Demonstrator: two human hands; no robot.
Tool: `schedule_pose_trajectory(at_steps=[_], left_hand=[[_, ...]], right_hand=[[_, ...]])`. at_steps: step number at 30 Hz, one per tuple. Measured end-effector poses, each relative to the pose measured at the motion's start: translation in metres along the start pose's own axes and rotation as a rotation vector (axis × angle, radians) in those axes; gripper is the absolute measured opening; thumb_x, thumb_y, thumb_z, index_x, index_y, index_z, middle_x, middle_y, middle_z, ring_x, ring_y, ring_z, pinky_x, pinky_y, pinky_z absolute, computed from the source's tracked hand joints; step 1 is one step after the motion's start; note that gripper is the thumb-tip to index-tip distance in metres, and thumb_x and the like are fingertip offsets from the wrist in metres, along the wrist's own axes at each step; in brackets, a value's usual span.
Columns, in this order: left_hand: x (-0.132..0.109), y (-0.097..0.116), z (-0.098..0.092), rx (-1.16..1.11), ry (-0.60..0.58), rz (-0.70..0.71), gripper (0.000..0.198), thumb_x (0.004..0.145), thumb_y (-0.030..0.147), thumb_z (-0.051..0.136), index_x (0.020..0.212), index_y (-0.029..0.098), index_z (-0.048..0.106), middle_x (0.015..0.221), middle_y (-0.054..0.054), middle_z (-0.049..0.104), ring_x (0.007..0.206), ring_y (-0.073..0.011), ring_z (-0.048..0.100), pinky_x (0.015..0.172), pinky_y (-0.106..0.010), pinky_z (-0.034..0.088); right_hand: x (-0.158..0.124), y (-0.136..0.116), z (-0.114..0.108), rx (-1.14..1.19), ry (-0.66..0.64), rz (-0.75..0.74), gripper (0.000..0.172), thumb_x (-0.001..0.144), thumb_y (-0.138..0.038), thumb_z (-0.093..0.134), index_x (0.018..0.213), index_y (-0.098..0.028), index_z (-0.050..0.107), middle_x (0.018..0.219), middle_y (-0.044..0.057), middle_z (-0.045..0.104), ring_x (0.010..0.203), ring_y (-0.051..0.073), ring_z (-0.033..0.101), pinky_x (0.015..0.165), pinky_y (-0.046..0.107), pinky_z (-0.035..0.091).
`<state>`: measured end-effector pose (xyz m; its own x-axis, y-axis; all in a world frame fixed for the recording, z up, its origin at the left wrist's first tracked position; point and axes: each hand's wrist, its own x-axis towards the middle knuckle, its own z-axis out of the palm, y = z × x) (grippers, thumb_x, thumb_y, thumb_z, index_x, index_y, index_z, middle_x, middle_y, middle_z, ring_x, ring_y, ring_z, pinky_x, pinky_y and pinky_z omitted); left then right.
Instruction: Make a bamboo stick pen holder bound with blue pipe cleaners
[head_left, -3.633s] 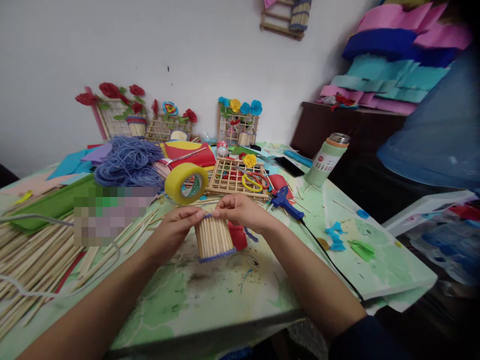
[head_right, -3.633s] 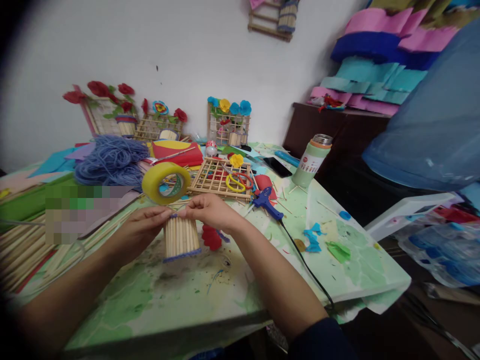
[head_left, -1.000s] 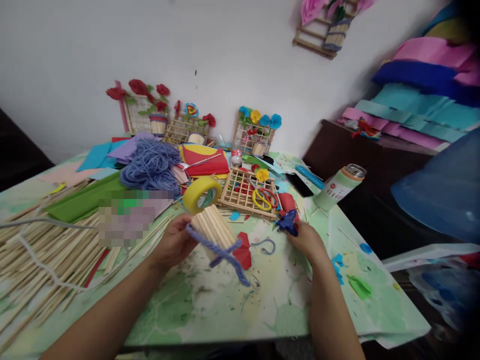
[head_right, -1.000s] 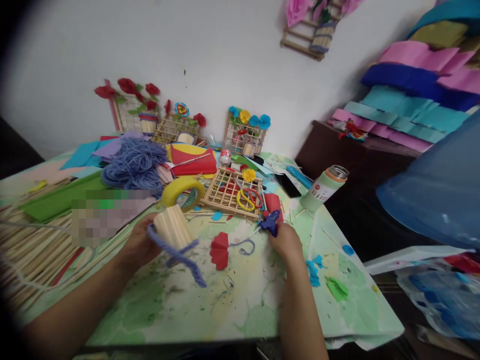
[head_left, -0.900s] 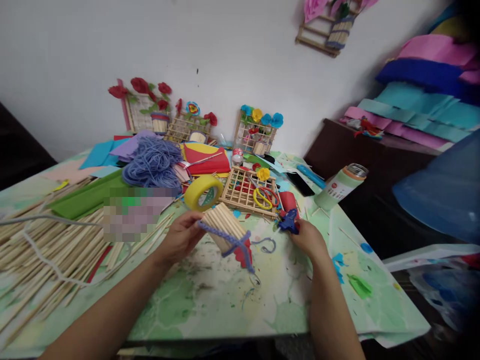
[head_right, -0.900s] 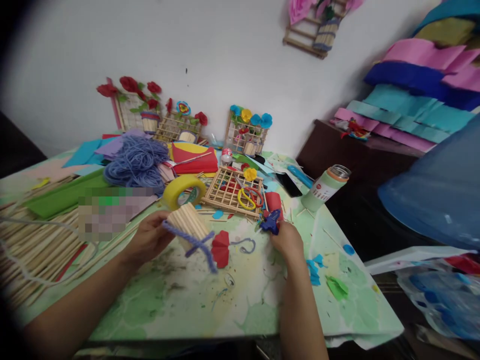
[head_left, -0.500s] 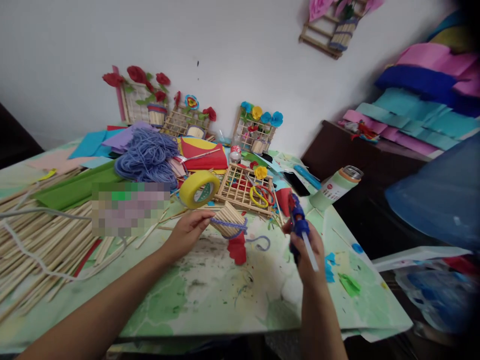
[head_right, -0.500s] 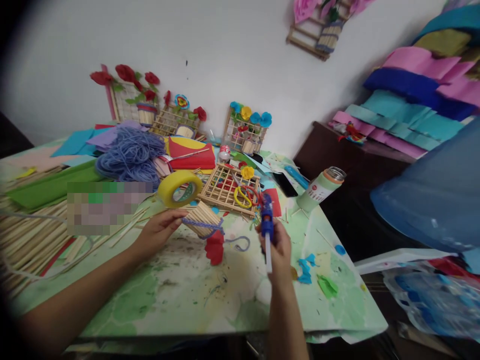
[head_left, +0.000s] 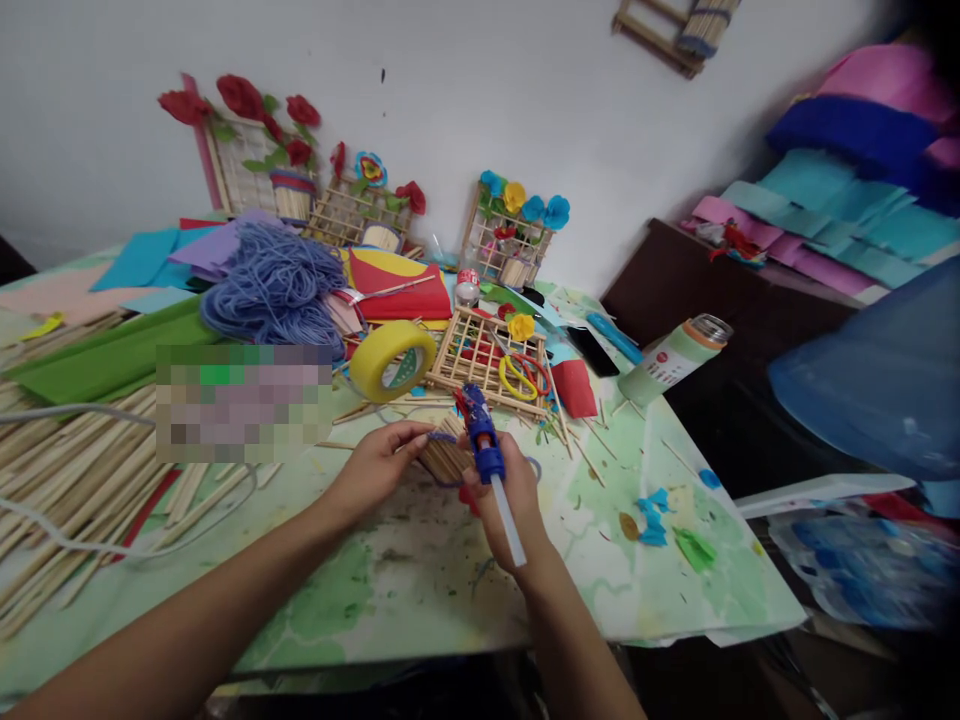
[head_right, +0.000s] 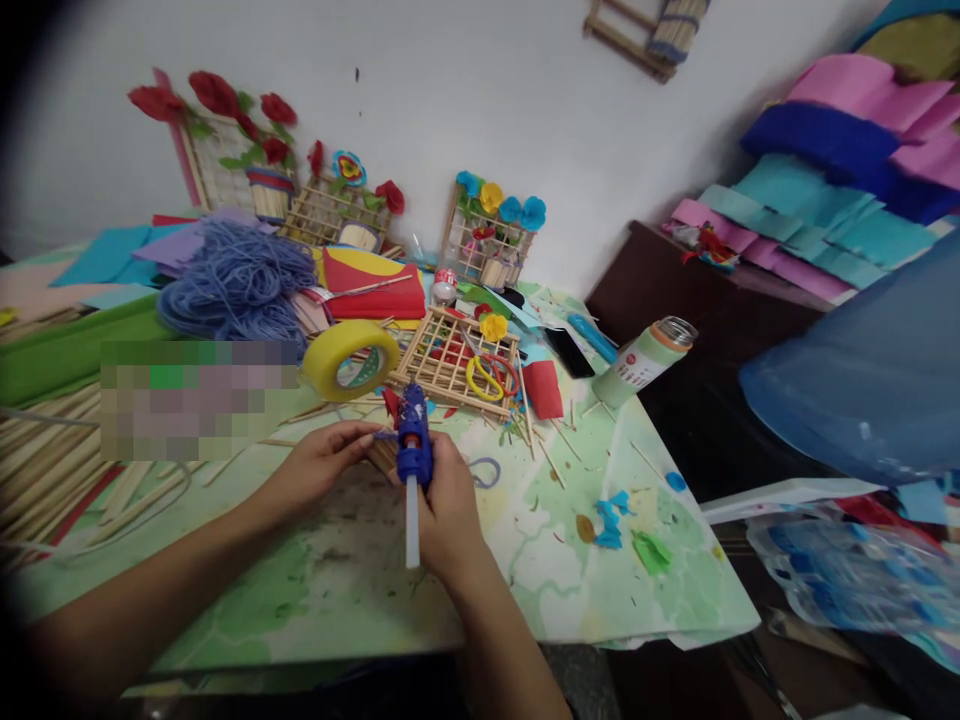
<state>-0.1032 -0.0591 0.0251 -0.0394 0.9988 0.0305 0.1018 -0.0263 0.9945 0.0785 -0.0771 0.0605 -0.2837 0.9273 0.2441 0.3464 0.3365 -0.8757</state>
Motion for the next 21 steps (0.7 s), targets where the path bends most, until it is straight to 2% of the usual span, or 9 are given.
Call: schedule_pose_trajectory(at_steps=[4,7,11,15,18,21], left_hand=[[-0.001,0.003,-0.001,0.068,0.004,0.036,0.034,0.079,0.041,0.057,0.095,0.016,0.071,0.096,-0.008,0.073,0.090,-0.0251,0.065,0.084,-0.037,0.049],[-0.002,0.006,-0.001,0.132,0.003,0.089,0.033,0.081,0.041,0.054,0.096,0.017,0.071,0.098,-0.007,0.073,0.091,-0.0244,0.065,0.086,-0.036,0.048],[-0.004,0.006,-0.002,0.268,0.070,0.158,0.031,0.081,0.041,0.054,0.096,0.020,0.071,0.098,-0.007,0.073,0.094,-0.0242,0.065,0.089,-0.036,0.047],[-0.004,0.004,-0.003,0.324,0.104,0.204,0.031,0.083,0.041,0.052,0.098,0.021,0.070,0.100,-0.006,0.072,0.095,-0.0239,0.064,0.089,-0.035,0.046],[-0.004,0.005,-0.003,0.323,0.106,0.208,0.031,0.084,0.041,0.049,0.094,0.021,0.071,0.098,-0.005,0.072,0.093,-0.0238,0.064,0.086,-0.035,0.047],[-0.005,0.007,-0.003,0.314,0.105,0.215,0.031,0.084,0.040,0.048,0.090,0.020,0.071,0.095,-0.006,0.072,0.092,-0.0241,0.064,0.084,-0.035,0.048]], right_hand=[[-0.004,0.002,0.006,0.195,-0.117,-0.028,0.036,0.085,-0.043,0.049,0.113,-0.020,0.050,0.099,0.008,0.065,0.086,0.021,0.063,0.073,0.032,0.050],[0.000,0.000,0.001,0.063,-0.053,-0.054,0.038,0.081,-0.041,0.055,0.113,-0.022,0.051,0.097,0.007,0.064,0.088,0.023,0.061,0.074,0.034,0.050],[0.005,0.004,-0.002,-0.027,0.015,-0.008,0.037,0.081,-0.035,0.054,0.114,-0.021,0.049,0.093,0.006,0.063,0.085,0.022,0.060,0.074,0.034,0.050],[-0.004,0.009,0.007,0.123,-0.068,-0.025,0.036,0.084,-0.034,0.051,0.117,-0.022,0.044,0.095,0.005,0.063,0.080,0.019,0.063,0.074,0.032,0.050],[-0.011,0.005,0.010,0.275,-0.185,-0.042,0.036,0.085,-0.042,0.051,0.114,-0.021,0.046,0.101,0.007,0.062,0.077,0.018,0.065,0.069,0.030,0.051],[-0.011,-0.003,0.003,0.194,-0.215,-0.065,0.036,0.083,-0.049,0.052,0.105,-0.021,0.054,0.092,0.006,0.063,0.075,0.020,0.063,0.067,0.030,0.049]])
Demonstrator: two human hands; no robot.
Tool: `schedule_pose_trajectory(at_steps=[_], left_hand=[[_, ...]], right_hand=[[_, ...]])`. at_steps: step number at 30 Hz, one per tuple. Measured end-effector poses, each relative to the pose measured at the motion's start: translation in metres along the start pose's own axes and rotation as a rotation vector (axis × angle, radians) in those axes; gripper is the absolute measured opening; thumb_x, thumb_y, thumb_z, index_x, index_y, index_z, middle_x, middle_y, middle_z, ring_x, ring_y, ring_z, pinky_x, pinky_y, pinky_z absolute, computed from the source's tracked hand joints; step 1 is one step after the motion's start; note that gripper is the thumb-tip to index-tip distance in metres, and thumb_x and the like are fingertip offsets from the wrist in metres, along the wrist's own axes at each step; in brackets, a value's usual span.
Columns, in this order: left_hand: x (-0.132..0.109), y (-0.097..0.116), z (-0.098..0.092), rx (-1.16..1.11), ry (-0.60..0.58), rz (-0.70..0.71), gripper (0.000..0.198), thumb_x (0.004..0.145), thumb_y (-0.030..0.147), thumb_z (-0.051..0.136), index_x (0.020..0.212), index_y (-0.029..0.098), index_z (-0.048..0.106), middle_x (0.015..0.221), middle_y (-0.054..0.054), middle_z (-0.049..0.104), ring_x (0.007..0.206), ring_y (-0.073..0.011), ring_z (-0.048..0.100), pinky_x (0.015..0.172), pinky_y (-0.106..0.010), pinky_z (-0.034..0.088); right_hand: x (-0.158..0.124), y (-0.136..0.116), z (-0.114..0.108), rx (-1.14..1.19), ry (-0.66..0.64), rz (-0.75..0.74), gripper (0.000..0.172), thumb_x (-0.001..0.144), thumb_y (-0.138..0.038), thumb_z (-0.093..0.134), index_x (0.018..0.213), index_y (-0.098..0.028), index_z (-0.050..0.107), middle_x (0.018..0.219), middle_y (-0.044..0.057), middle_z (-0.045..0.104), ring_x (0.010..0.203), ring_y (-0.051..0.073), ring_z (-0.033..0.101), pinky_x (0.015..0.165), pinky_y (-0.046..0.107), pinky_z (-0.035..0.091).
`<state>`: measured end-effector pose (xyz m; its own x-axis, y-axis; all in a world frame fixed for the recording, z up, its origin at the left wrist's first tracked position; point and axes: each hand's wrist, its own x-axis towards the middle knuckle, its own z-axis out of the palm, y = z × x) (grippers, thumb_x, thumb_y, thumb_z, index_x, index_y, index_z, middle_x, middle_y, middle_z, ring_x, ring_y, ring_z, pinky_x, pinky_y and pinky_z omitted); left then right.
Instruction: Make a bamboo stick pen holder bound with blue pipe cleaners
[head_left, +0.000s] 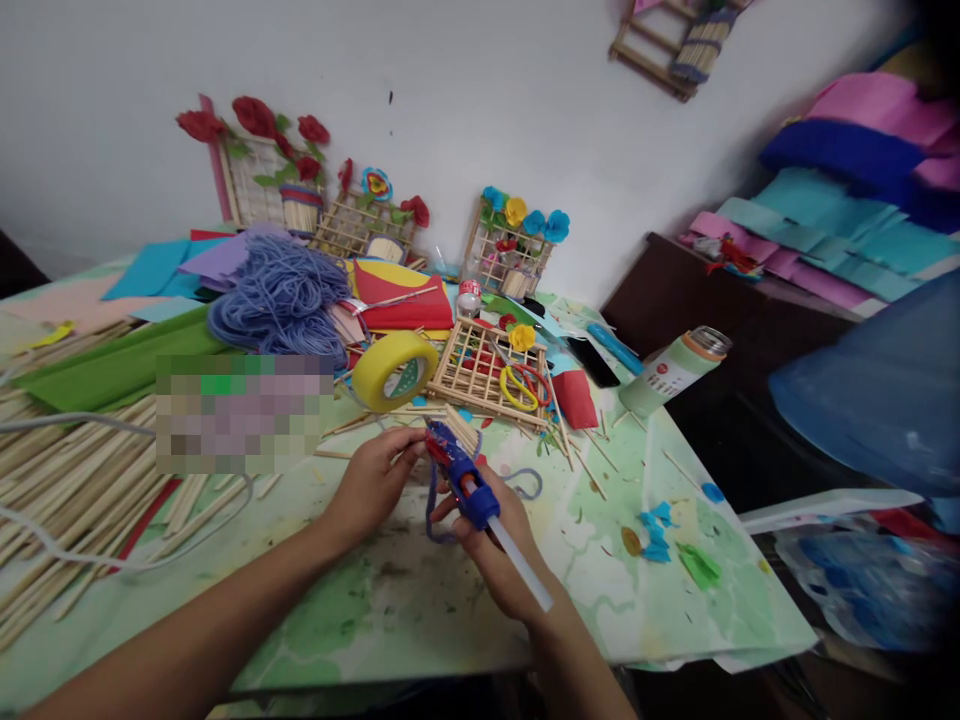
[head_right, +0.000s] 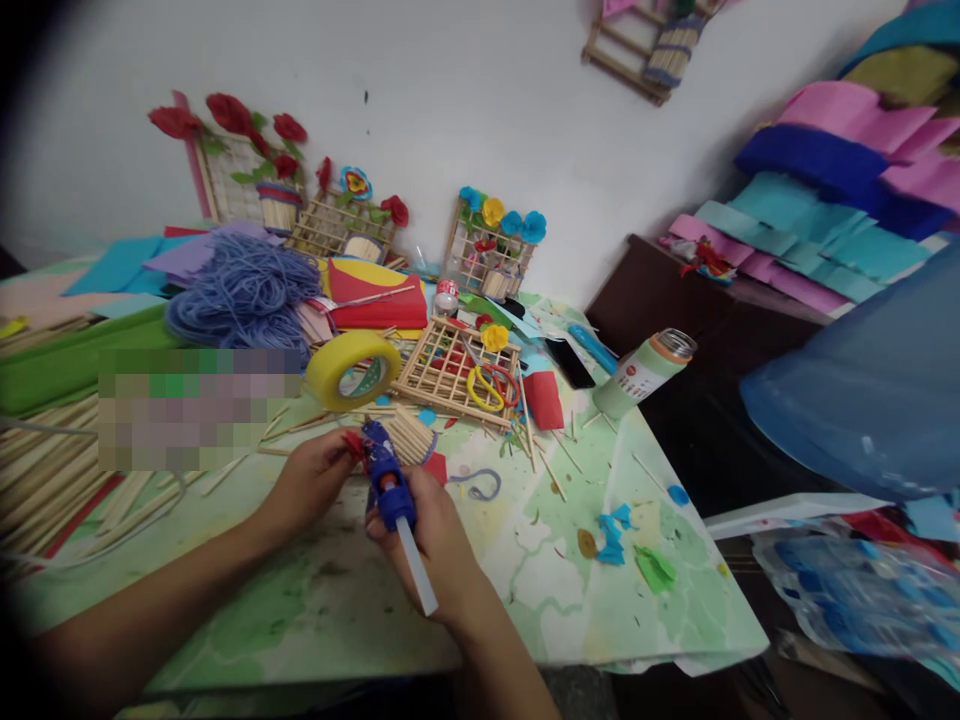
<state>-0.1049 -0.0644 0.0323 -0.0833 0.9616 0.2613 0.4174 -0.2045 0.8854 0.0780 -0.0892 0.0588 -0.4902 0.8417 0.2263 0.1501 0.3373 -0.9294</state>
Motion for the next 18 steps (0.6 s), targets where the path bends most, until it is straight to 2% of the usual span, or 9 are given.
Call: schedule_pose_trajectory(at_steps=[3,5,9,18], left_hand=[[-0.001,0.000,0.000,-0.008,0.022,-0.012,0.032,0.084,0.041,0.050,0.094,0.020,0.071,0.098,-0.006,0.072,0.093,-0.0242,0.064,0.087,-0.036,0.048],[-0.001,-0.001,0.000,-0.007,0.040,-0.023,0.033,0.084,0.041,0.051,0.098,0.019,0.070,0.100,-0.007,0.072,0.095,-0.0241,0.064,0.089,-0.037,0.047],[-0.001,-0.005,0.001,-0.008,0.048,-0.026,0.034,0.085,0.041,0.050,0.103,0.018,0.069,0.103,-0.008,0.071,0.098,-0.0232,0.064,0.091,-0.036,0.046],[0.000,-0.009,0.001,0.015,0.053,-0.019,0.037,0.086,0.042,0.049,0.104,0.016,0.069,0.104,-0.008,0.071,0.099,-0.0233,0.063,0.092,-0.038,0.045]], right_hand=[[-0.001,-0.007,-0.009,-0.210,0.106,-0.007,0.037,0.080,-0.055,0.053,0.090,-0.020,0.058,0.079,0.006,0.062,0.073,0.021,0.059,0.065,0.031,0.046],[-0.003,-0.008,-0.013,-0.272,0.143,-0.014,0.040,0.081,-0.058,0.049,0.085,-0.020,0.059,0.076,0.006,0.062,0.069,0.021,0.058,0.062,0.031,0.045],[-0.007,-0.004,-0.014,-0.322,0.138,-0.063,0.047,0.084,-0.062,0.041,0.081,-0.019,0.059,0.071,0.006,0.061,0.065,0.020,0.057,0.059,0.030,0.042],[-0.008,-0.001,-0.013,-0.410,0.168,-0.150,0.050,0.089,-0.060,0.034,0.071,-0.019,0.055,0.064,0.004,0.057,0.060,0.017,0.054,0.056,0.028,0.038]])
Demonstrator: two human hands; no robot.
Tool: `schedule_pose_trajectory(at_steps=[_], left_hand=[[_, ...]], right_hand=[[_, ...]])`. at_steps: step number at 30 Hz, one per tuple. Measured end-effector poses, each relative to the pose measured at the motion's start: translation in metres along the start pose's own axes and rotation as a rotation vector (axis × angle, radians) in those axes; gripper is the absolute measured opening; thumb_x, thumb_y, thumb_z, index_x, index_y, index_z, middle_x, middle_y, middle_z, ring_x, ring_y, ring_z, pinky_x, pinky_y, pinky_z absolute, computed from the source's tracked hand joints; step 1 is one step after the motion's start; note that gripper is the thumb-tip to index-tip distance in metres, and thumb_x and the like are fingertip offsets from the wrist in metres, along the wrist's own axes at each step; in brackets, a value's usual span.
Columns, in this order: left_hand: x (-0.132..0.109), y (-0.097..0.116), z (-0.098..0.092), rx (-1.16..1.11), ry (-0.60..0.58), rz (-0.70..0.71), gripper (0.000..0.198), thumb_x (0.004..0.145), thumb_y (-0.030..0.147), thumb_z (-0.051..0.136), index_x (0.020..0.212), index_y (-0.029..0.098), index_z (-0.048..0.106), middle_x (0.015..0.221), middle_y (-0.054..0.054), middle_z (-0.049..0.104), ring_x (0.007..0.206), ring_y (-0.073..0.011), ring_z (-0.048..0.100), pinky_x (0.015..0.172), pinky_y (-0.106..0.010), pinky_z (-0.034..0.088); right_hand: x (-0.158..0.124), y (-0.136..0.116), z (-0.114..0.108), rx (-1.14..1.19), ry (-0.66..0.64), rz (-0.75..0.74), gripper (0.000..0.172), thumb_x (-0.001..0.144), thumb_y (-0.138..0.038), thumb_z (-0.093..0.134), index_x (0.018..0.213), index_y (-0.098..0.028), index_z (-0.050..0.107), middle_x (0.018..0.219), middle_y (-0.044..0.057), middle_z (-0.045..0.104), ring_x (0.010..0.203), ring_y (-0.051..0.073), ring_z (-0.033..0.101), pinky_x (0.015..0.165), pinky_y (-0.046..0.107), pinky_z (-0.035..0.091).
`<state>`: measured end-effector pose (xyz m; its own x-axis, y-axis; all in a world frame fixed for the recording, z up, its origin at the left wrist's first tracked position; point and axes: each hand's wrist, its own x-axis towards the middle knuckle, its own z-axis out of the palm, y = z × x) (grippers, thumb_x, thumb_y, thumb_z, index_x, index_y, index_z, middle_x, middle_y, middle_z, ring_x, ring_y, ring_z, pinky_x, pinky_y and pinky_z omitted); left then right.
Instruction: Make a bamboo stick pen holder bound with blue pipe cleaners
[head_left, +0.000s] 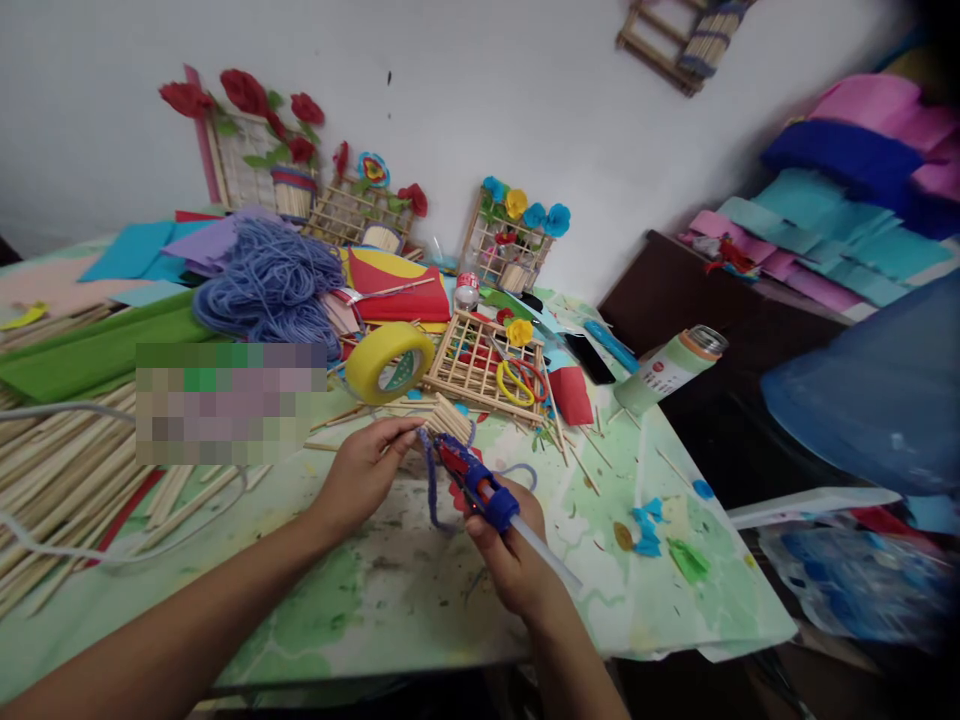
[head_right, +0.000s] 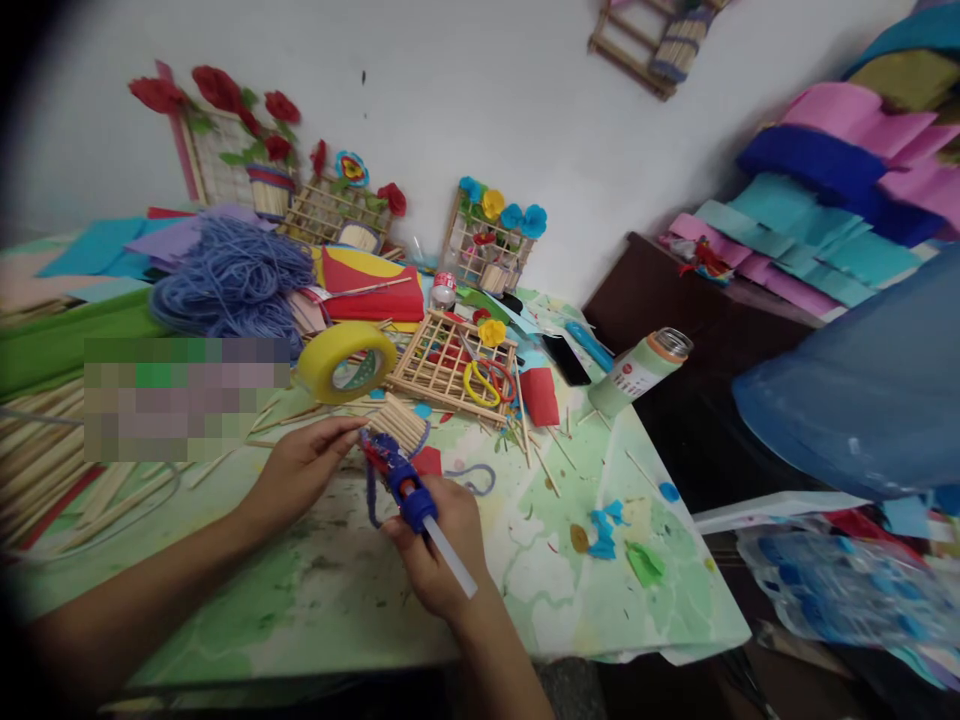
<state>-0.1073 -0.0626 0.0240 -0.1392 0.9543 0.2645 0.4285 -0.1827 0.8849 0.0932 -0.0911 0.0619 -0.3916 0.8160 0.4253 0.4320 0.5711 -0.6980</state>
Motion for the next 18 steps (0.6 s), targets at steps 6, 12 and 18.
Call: schedule_pose_trajectory(at_steps=[6,12,18], left_hand=[[-0.0001,-0.0002,-0.0001,0.015,-0.010,0.012,0.036,0.086,0.041,0.049,0.104,0.016,0.068,0.104,-0.008,0.071,0.099,-0.0230,0.063,0.091,-0.038,0.046],[0.0007,0.0000,-0.0001,0.014,0.005,0.026,0.036,0.085,0.042,0.050,0.102,0.016,0.069,0.101,-0.008,0.072,0.097,-0.0230,0.064,0.090,-0.037,0.047],[0.0002,0.0003,-0.0004,0.027,-0.004,0.033,0.037,0.085,0.041,0.050,0.102,0.016,0.069,0.101,-0.008,0.072,0.096,-0.0233,0.064,0.090,-0.038,0.047]], right_hand=[[0.0004,-0.0014,-0.0013,-0.056,0.003,-0.017,0.054,0.089,-0.061,0.032,0.072,-0.018,0.059,0.067,0.005,0.061,0.062,0.018,0.057,0.057,0.028,0.039],[0.0004,0.0005,0.0017,-0.051,-0.017,0.001,0.054,0.089,-0.061,0.033,0.079,-0.018,0.063,0.068,0.006,0.062,0.064,0.018,0.058,0.059,0.028,0.040],[0.0001,-0.0013,0.0004,-0.099,0.019,-0.029,0.054,0.091,-0.059,0.029,0.070,-0.019,0.059,0.062,0.004,0.058,0.057,0.016,0.054,0.055,0.028,0.036]])
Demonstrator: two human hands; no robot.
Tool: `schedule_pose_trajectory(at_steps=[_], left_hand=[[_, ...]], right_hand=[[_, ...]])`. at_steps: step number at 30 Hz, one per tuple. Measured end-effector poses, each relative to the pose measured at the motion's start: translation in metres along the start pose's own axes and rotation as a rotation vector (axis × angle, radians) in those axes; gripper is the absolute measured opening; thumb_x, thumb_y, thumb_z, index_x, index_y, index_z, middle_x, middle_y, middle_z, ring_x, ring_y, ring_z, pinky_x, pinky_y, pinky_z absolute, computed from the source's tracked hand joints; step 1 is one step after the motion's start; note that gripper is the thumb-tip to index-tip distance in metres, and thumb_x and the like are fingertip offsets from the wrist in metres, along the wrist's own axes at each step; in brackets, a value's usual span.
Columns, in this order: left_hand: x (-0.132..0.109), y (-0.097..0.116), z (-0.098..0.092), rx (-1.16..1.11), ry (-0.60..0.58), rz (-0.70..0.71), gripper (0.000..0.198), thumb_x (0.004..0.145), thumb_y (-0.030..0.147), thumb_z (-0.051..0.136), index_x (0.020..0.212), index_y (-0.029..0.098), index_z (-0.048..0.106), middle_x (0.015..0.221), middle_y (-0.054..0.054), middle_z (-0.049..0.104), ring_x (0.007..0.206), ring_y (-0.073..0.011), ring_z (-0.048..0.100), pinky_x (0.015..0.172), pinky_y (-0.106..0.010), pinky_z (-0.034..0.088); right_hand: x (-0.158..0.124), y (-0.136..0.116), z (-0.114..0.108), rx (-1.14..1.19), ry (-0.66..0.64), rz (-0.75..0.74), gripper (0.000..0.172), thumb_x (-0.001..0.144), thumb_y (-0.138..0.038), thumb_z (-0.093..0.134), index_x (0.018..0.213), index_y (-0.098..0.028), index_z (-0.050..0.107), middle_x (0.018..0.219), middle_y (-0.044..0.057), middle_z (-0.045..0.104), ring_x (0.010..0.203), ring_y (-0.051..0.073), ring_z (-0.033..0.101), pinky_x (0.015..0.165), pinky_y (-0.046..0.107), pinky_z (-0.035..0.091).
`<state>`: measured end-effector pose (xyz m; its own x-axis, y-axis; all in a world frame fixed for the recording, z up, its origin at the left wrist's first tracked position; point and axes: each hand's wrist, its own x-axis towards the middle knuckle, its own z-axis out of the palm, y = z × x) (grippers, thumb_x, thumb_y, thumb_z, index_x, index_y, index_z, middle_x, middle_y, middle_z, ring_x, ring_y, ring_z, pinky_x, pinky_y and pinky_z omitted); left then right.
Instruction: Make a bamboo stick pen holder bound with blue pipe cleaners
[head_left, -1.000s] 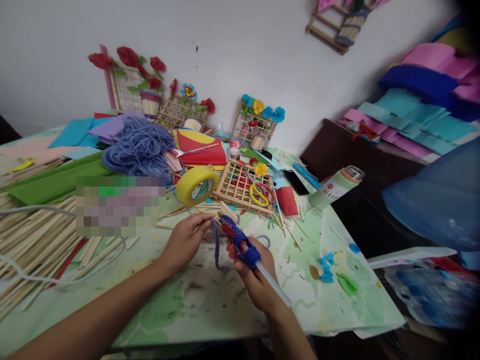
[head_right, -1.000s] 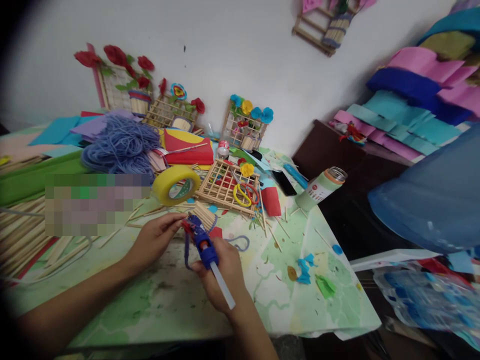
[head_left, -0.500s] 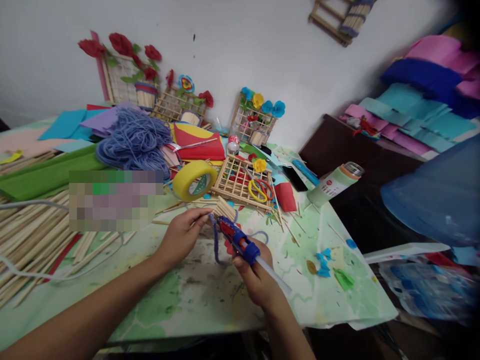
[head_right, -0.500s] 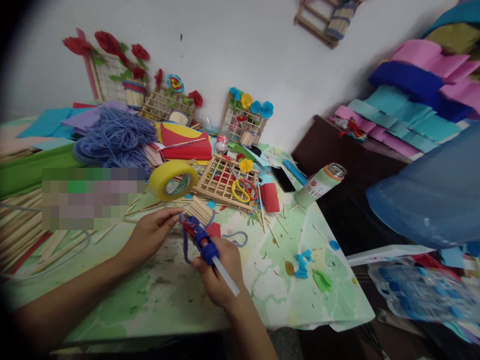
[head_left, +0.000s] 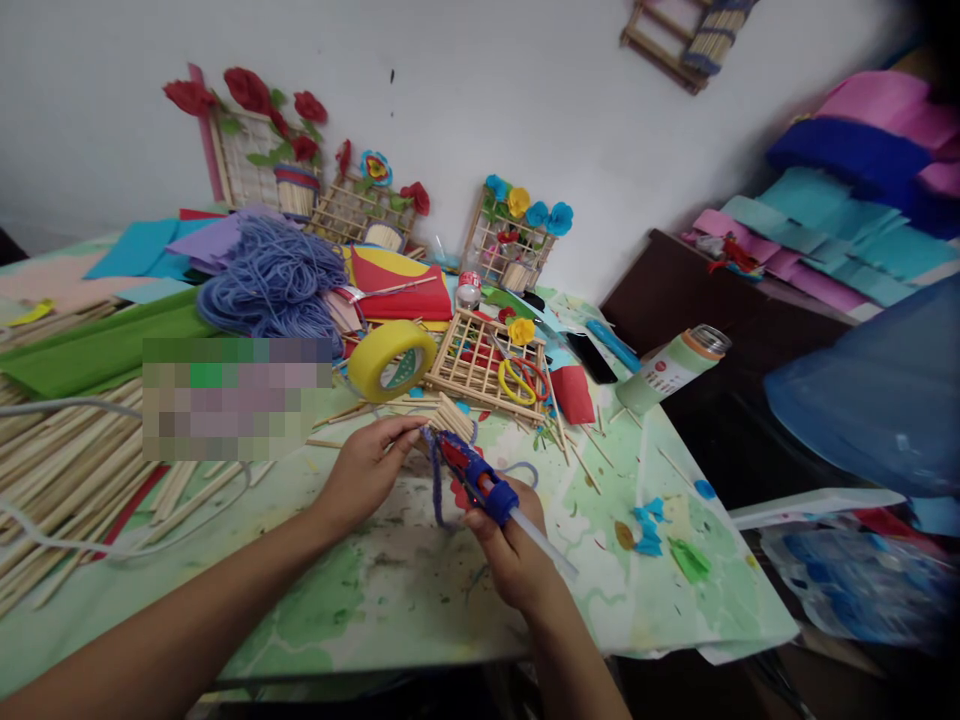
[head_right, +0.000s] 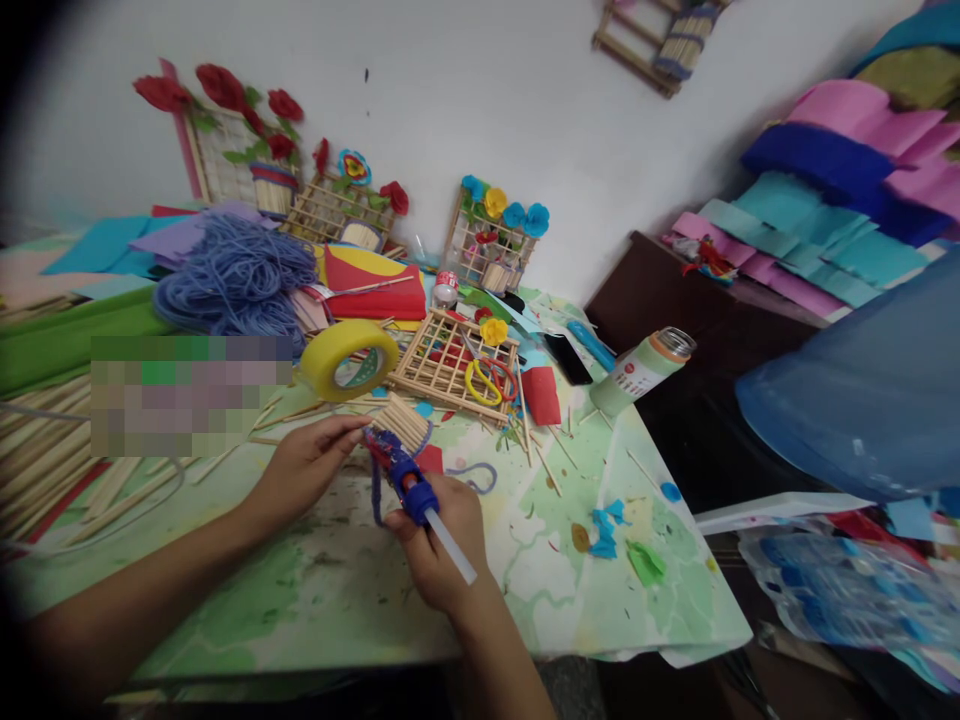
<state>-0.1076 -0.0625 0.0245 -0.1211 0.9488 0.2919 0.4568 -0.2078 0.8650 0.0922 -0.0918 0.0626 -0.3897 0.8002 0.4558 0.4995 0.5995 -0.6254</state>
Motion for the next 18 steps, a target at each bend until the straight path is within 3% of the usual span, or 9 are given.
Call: schedule_pose_trajectory(at_steps=[13,18], left_hand=[[-0.0005,-0.0009,0.0010,0.010,-0.011,-0.008,0.036,0.085,0.041,0.049,0.103,0.017,0.069,0.101,-0.008,0.072,0.096,-0.0230,0.064,0.088,-0.038,0.047],[0.0003,-0.0030,0.0010,0.000,-0.005,0.004,0.036,0.086,0.040,0.049,0.104,0.016,0.069,0.103,-0.008,0.072,0.098,-0.0227,0.064,0.090,-0.038,0.047]], right_hand=[[-0.0002,0.0027,0.0006,-0.013,0.024,0.041,0.054,0.090,-0.060,0.030,0.067,-0.020,0.057,0.059,0.002,0.055,0.056,0.016,0.051,0.055,0.027,0.036],[0.0006,0.0012,0.0003,0.042,-0.034,0.042,0.053,0.090,-0.060,0.031,0.075,-0.018,0.061,0.064,0.004,0.059,0.059,0.016,0.055,0.056,0.027,0.038]])
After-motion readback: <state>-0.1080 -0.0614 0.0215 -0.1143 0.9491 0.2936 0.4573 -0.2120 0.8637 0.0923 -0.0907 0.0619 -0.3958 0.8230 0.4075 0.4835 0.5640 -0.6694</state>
